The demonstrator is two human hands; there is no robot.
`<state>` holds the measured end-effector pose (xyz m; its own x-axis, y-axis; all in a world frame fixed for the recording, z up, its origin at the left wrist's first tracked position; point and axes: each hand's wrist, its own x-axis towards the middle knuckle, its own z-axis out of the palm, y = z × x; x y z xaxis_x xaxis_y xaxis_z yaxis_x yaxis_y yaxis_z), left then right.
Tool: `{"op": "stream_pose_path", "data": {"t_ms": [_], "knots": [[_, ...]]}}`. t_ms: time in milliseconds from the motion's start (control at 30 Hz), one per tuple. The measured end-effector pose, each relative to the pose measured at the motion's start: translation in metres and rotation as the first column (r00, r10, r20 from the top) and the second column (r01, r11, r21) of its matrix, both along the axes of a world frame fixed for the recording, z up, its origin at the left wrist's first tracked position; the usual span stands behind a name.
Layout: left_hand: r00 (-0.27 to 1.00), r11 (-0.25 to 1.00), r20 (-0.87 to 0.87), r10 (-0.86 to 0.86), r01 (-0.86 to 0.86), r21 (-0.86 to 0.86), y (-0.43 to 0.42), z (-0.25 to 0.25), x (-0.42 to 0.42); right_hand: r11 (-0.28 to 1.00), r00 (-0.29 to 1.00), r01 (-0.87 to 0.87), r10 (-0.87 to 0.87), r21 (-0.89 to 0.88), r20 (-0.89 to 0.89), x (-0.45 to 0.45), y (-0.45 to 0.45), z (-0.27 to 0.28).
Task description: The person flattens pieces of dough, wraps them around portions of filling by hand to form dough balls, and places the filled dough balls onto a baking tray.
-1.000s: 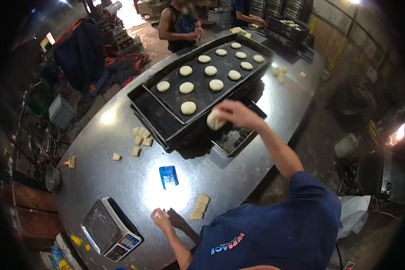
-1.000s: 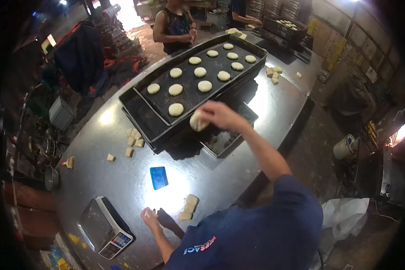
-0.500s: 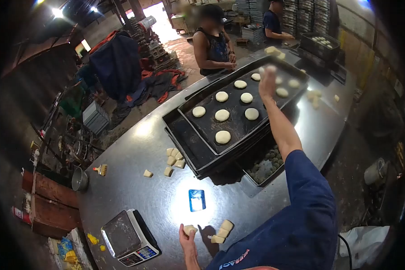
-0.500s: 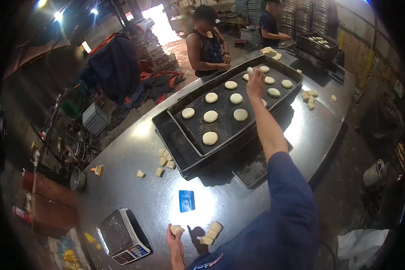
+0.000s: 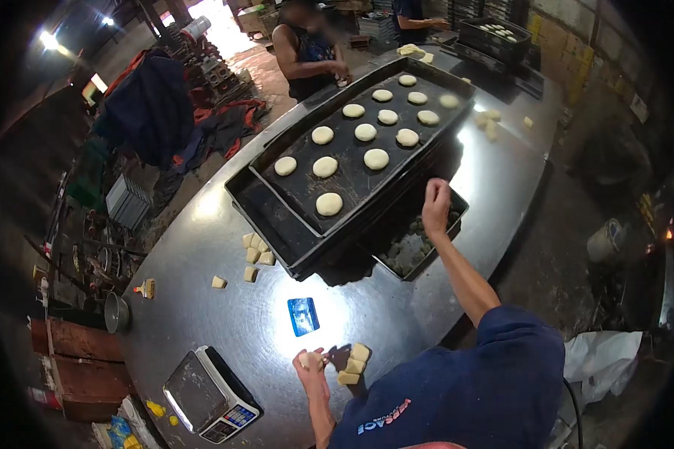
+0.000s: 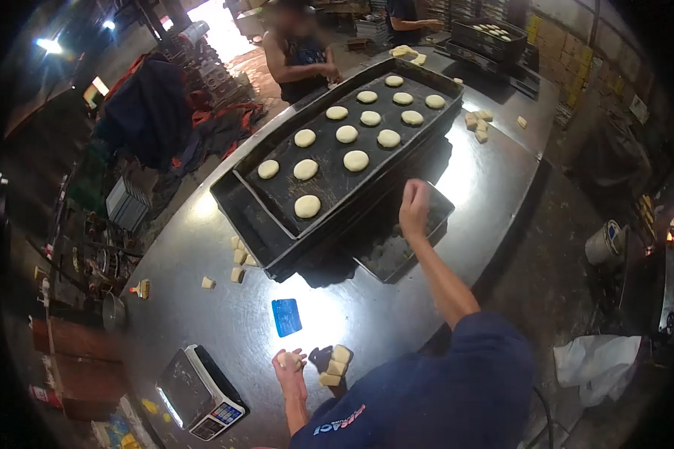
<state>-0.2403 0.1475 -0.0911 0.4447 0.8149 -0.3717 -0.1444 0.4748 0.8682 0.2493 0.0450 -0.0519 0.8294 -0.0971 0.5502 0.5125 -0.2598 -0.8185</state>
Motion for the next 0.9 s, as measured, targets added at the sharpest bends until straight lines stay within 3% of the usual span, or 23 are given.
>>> {"op": "stream_pose_path", "data": {"t_ms": [67, 133, 233, 367, 433, 500, 533, 567, 633, 733, 767, 833, 900], "knots": [[0.988, 0.979, -0.115, -0.104, 0.122, 0.160, -0.006, 0.010, 0.010, 0.901, 0.962, -0.271, 0.247, -0.338, -0.113, -0.002, -0.016, -0.083], [0.965, 0.948, -0.158, -0.209, 0.240, 0.208, -0.012, 0.022, 0.015, 0.672, 0.891, -0.454, 0.327, -0.586, -0.316, -0.037, -0.023, -0.101], [0.934, 0.934, -0.186, -0.304, 0.331, 0.136, -0.016, 0.037, 0.010, 0.292, 0.739, -0.660, 0.416, -0.692, -0.529, -0.058, -0.030, -0.116], [0.955, 0.940, -0.173, -0.241, 0.275, 0.204, -0.043, 0.041, -0.001, 0.320, 0.774, -0.631, 0.326, -0.707, -0.543, -0.065, -0.022, -0.125], [0.972, 0.924, -0.137, -0.193, 0.227, 0.309, -0.055, 0.040, 0.003, 0.378, 0.804, -0.585, 0.386, -0.718, -0.452, -0.069, -0.024, -0.122], [0.966, 0.934, -0.138, -0.219, 0.248, 0.257, -0.062, 0.035, -0.003, 0.423, 0.799, -0.571, 0.482, -0.703, -0.358, -0.070, -0.023, -0.123], [0.965, 0.938, -0.132, -0.227, 0.253, 0.237, -0.065, 0.031, -0.005, 0.362, 0.742, -0.645, 0.505, -0.673, -0.440, -0.067, -0.023, -0.125], [0.965, 0.929, -0.158, -0.210, 0.247, 0.276, -0.068, 0.022, -0.005, 0.358, 0.743, -0.629, 0.537, -0.690, -0.399, -0.063, -0.019, -0.136], [0.962, 0.926, -0.182, -0.202, 0.248, 0.284, -0.076, 0.027, 0.002, 0.450, 0.763, -0.624, 0.527, -0.639, -0.373, -0.075, -0.029, -0.118], [0.958, 0.934, -0.230, -0.170, 0.231, 0.271, -0.081, 0.039, 0.019, 0.740, 0.853, -0.522, 0.448, -0.423, -0.268, -0.090, -0.024, -0.114], [0.961, 0.944, -0.238, -0.140, 0.202, 0.260, -0.082, 0.041, 0.025, 0.768, 0.813, -0.576, 0.506, -0.279, -0.287, -0.100, -0.021, -0.111], [0.981, 0.967, -0.171, -0.089, 0.127, 0.222, -0.088, 0.037, 0.040, 0.766, 0.724, -0.642, 0.613, 0.013, -0.316, -0.133, -0.022, -0.091], [0.984, 0.985, -0.069, -0.167, 0.169, 0.024, -0.088, 0.027, 0.054, 0.642, 0.609, -0.766, 0.744, 0.042, -0.275, -0.182, -0.040, -0.049]]}}
